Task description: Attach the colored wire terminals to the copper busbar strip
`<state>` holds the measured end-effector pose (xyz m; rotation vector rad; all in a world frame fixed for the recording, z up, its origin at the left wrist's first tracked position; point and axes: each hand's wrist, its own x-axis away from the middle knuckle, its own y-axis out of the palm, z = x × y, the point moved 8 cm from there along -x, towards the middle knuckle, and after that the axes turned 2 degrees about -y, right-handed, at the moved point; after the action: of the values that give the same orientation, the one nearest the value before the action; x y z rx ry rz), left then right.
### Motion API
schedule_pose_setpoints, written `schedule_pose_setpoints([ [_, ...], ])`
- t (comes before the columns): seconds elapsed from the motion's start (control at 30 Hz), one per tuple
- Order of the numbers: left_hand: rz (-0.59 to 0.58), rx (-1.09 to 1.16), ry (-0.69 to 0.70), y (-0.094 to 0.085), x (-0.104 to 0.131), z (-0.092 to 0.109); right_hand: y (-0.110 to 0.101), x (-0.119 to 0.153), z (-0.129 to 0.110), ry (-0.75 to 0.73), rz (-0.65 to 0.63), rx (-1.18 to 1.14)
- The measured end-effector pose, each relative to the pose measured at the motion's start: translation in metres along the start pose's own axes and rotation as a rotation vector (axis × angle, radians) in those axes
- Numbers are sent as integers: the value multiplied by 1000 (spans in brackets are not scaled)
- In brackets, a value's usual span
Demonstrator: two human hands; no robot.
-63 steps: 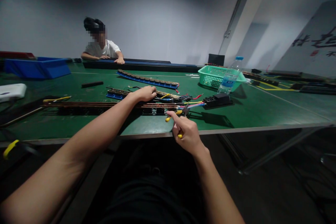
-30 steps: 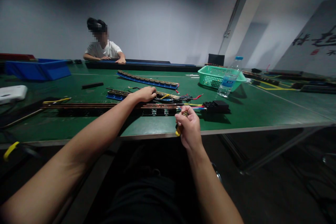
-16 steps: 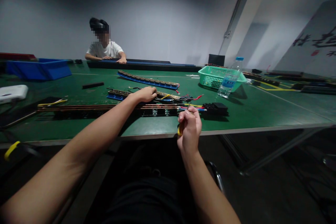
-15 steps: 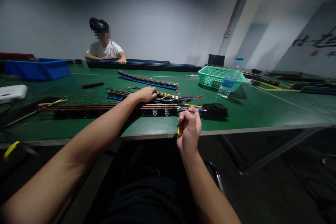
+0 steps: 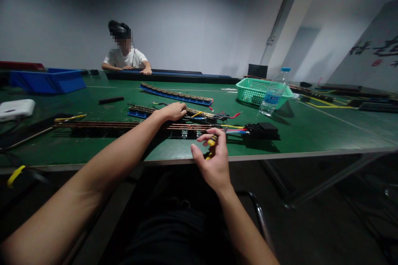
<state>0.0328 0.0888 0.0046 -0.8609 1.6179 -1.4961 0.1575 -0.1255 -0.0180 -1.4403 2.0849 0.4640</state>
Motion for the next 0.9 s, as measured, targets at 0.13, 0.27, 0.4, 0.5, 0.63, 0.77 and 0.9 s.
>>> schedule_pose_setpoints([
  [0.13,-2,-8,12,1,-1,1,24,24,-18,-197,-153,278],
  [0.27,3,-17,19,0,0,3,43,40,-40,-515,-263,373],
  [0.4,-1,-20,10,1,-1,2,43,30,-51,-657,-344,342],
  [0.5,-8,-20,11,3,-3,1,30,2,-45,-487,-315,48],
  [0.63,-1,-10,17,3,-5,1,22,-31,-26,-268,-217,-337],
  [0.77,7,4,14,2,-3,2,31,-49,-9,-166,-212,-494],
  [0.9,5,7,9,0,-1,3,41,-54,1,-112,-248,-487],
])
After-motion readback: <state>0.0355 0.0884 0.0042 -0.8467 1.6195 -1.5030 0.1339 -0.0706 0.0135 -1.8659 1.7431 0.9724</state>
